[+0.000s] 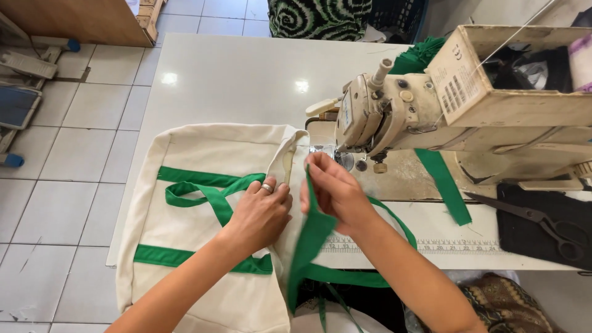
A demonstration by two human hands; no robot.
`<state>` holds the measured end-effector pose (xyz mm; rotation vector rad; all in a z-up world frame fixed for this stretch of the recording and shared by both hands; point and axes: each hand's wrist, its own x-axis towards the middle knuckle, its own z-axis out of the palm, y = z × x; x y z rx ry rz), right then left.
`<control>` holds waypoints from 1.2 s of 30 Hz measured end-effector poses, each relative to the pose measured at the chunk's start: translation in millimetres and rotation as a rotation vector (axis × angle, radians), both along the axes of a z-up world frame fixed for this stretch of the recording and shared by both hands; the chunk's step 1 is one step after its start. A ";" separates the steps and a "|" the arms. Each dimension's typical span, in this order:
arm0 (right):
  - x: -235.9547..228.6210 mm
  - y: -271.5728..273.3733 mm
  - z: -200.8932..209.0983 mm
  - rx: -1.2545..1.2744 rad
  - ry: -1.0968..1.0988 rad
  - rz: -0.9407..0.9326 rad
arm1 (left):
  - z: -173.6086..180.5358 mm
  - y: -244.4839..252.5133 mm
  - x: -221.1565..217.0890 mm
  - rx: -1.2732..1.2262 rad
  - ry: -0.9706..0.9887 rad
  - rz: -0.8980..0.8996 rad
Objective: Sewing green straps onto a white canvas bag using an industrial sewing machine.
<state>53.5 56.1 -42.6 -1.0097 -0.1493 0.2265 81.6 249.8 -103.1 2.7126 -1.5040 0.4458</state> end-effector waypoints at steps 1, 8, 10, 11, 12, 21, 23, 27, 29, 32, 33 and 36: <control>12.2 6.2 -10.3 0.031 0.090 -0.079 | 4.6 1.5 0.6 -0.001 -0.012 -0.002; 65.3 17.0 -98.3 -0.171 0.338 -0.314 | 24.8 9.5 4.6 0.014 0.018 -0.058; 60.3 18.9 -83.5 -0.237 0.314 -0.268 | 11.1 19.1 14.9 0.027 0.041 -0.116; 57.5 20.0 -76.6 -0.302 0.288 -0.223 | 4.0 24.1 19.7 0.040 0.063 -0.176; 57.3 19.3 -80.2 -0.299 0.296 -0.223 | 18.7 23.8 27.3 0.043 0.071 -0.178; 60.9 15.7 -88.8 -0.302 0.322 -0.226 | 14.2 12.1 81.4 0.124 -0.201 -0.039; 68.9 8.1 -122.9 -0.340 0.334 -0.252 | 16.2 5.2 71.0 -0.287 -0.341 -0.198; 80.7 -3.3 -153.2 -0.263 0.321 -0.219 | 33.6 1.1 50.6 -0.343 -0.300 -0.310; 68.6 10.6 -98.7 -0.232 0.324 -0.249 | 46.2 1.9 43.9 -0.353 -0.320 -0.404; 64.1 10.4 -92.7 -0.223 0.372 -0.220 | 10.0 4.2 47.2 -0.324 -0.291 -0.503; 62.1 11.5 -92.3 -0.221 0.373 -0.213 | 1.2 7.7 53.5 -0.320 -0.289 -0.497; 57.9 8.1 -90.9 -0.259 0.378 -0.198 | -14.1 9.7 73.1 -0.274 -0.315 -0.380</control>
